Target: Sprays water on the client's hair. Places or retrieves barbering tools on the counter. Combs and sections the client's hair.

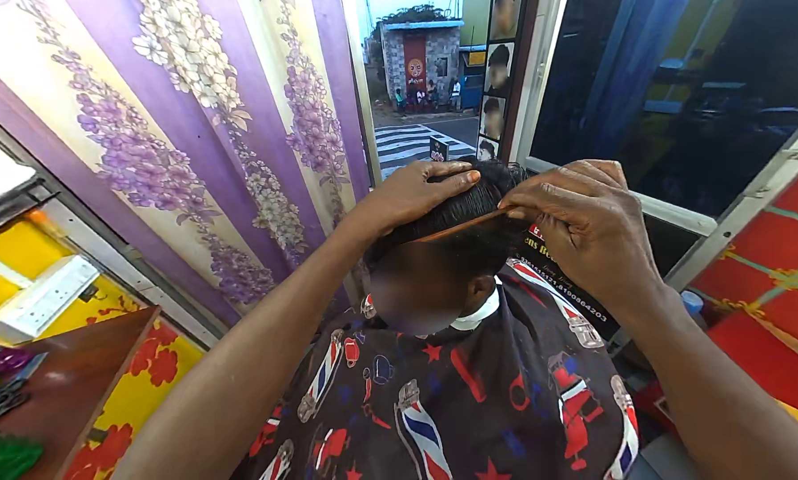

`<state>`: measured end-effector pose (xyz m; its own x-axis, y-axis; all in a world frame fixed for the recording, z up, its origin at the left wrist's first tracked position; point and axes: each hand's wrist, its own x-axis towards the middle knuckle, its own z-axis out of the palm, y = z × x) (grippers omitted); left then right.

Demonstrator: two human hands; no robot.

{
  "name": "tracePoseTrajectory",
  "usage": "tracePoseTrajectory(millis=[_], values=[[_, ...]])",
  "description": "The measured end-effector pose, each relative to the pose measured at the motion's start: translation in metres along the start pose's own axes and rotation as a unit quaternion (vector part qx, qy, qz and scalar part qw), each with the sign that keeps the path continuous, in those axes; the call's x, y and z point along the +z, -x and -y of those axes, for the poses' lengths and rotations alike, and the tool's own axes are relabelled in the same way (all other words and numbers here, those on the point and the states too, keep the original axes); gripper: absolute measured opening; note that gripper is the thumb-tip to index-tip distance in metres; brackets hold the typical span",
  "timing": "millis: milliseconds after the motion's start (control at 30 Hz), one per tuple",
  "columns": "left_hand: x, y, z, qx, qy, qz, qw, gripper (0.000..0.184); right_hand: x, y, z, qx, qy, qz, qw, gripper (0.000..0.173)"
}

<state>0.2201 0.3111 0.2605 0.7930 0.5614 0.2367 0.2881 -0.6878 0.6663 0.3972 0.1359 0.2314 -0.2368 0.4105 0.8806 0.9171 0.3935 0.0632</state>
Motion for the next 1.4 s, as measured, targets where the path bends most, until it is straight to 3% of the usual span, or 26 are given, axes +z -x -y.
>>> tracePoseTrajectory(millis=[567,767,1133,1300,1400], values=[[0.002,0.000,-0.001,0.000,-0.018,-0.013,1.000,0.051,0.015,-0.007,-0.005,-0.069,0.067,0.041,0.995,0.022],[0.001,0.003,-0.002,-0.003,-0.021,-0.015,1.000,0.049,0.005,-0.011,-0.008,-0.064,0.050,0.111,0.991,0.028],[0.000,0.002,0.002,0.009,-0.025,-0.015,1.000,0.049,-0.008,0.012,0.001,-0.103,0.074,0.201,0.971,0.024],[0.001,0.003,0.000,0.001,-0.018,-0.020,1.000,0.049,-0.003,0.003,0.010,-0.057,0.043,0.063,0.995,0.025],[0.001,0.002,0.001,0.009,-0.027,-0.019,0.999,0.050,0.003,-0.003,0.006,-0.056,0.074,0.043,0.995,0.023]])
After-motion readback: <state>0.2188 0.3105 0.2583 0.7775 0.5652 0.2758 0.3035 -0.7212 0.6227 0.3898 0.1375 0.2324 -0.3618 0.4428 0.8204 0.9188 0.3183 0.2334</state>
